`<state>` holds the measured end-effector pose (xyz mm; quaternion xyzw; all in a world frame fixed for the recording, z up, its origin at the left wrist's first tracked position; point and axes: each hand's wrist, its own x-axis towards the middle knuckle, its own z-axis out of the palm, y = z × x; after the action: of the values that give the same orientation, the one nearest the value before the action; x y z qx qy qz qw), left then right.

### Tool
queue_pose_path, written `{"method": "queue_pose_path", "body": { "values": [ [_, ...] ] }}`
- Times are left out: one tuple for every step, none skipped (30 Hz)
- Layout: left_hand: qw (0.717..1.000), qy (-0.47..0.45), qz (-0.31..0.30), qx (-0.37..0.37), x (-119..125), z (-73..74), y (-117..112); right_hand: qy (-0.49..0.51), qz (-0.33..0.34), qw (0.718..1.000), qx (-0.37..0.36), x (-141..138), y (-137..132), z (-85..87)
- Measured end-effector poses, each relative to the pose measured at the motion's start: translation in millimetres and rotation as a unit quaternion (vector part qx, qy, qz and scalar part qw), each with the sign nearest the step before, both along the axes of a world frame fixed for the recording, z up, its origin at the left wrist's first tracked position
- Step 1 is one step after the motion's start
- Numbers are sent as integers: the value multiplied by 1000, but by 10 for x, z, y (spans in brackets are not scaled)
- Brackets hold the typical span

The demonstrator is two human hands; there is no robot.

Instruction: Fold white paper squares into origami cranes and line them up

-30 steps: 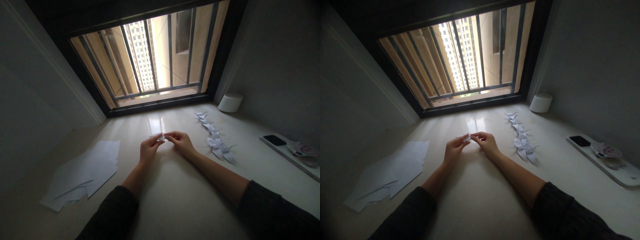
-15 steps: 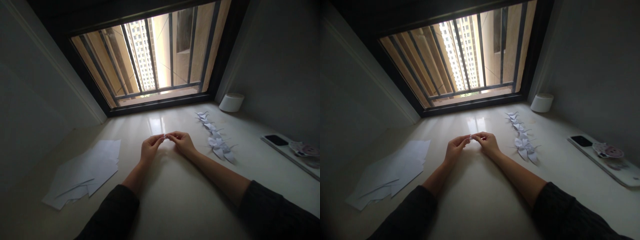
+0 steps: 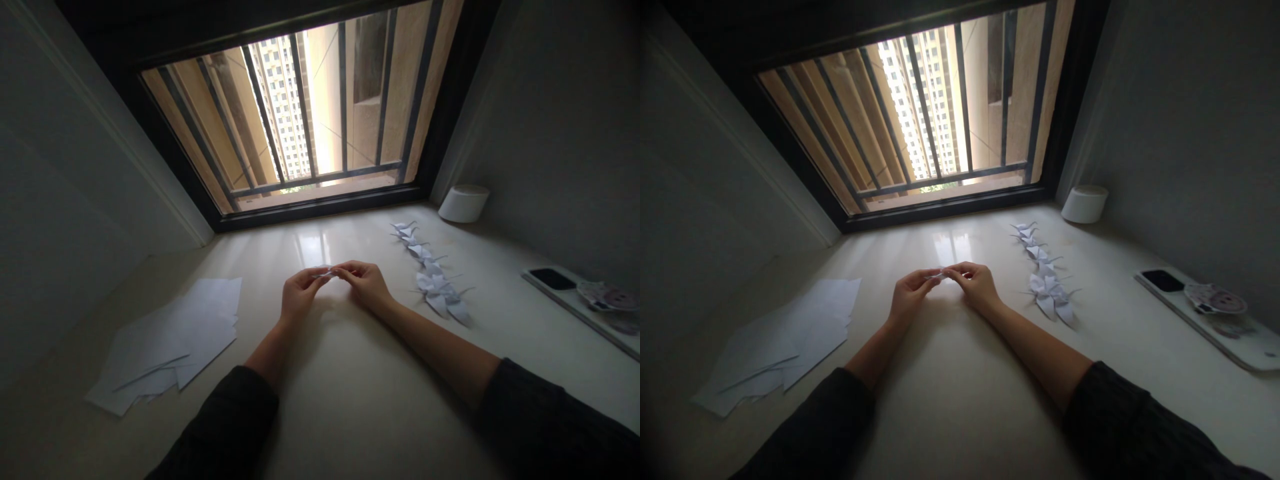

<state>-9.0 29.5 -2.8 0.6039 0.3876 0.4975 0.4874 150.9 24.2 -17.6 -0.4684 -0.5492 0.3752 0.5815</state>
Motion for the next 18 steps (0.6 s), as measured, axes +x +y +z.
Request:
{"method": "queue_pose_path", "body": {
  "values": [
    [1000,5,7,-2,0,7,-2,2,1,1000,0,-1,1,-2],
    [1000,9,14,-4,0,16,-3,4,2,1000,1,-2,2,-4],
    [1000,10,19,-6,0,25,-5,5,3,1000,2,-3,2,-6],
    [1000,10,22,-8,0,34,-6,5,4,1000,3,-3,3,-7],
    [1000,9,26,-8,1,41,-6,5,4,1000,4,-4,3,-7],
    [1000,7,29,-8,1,46,-5,4,5,1000,5,-4,2,-6],
    [999,6,33,-9,0,48,-2,1,5,1000,6,-5,0,-4],
    [999,5,38,-9,-1,47,1,-3,4,1000,8,-7,-2,-1],
    [999,4,42,-8,-1,44,5,-8,3,1000,10,-9,-5,2],
    [999,2,47,-7,-2,38,10,-13,2,1000,13,-12,-8,6],
    [999,0,51,-6,-2,31,14,-16,1,1000,16,-16,-12,9],
    [998,-3,55,-5,-1,24,18,-17,0,1000,19,-20,-14,12],
    [998,-7,59,-4,1,18,19,-16,-1,1000,21,-23,-16,14],
    [998,-12,63,-3,5,14,19,-14,-1,1000,22,-26,-18,15],
    [998,-15,64,-3,9,12,18,-12,-2,1000,22,-28,-19,16],
    [998,-17,65,-1,13,12,14,-12,-2,1000,22,-28,-20,18],
    [998,-17,66,2,17,14,9,-14,-3,1000,21,-27,-21,20],
    [998,-16,67,5,20,18,2,-16,-3,1000,21,-26,-24,23]
  ]
}}
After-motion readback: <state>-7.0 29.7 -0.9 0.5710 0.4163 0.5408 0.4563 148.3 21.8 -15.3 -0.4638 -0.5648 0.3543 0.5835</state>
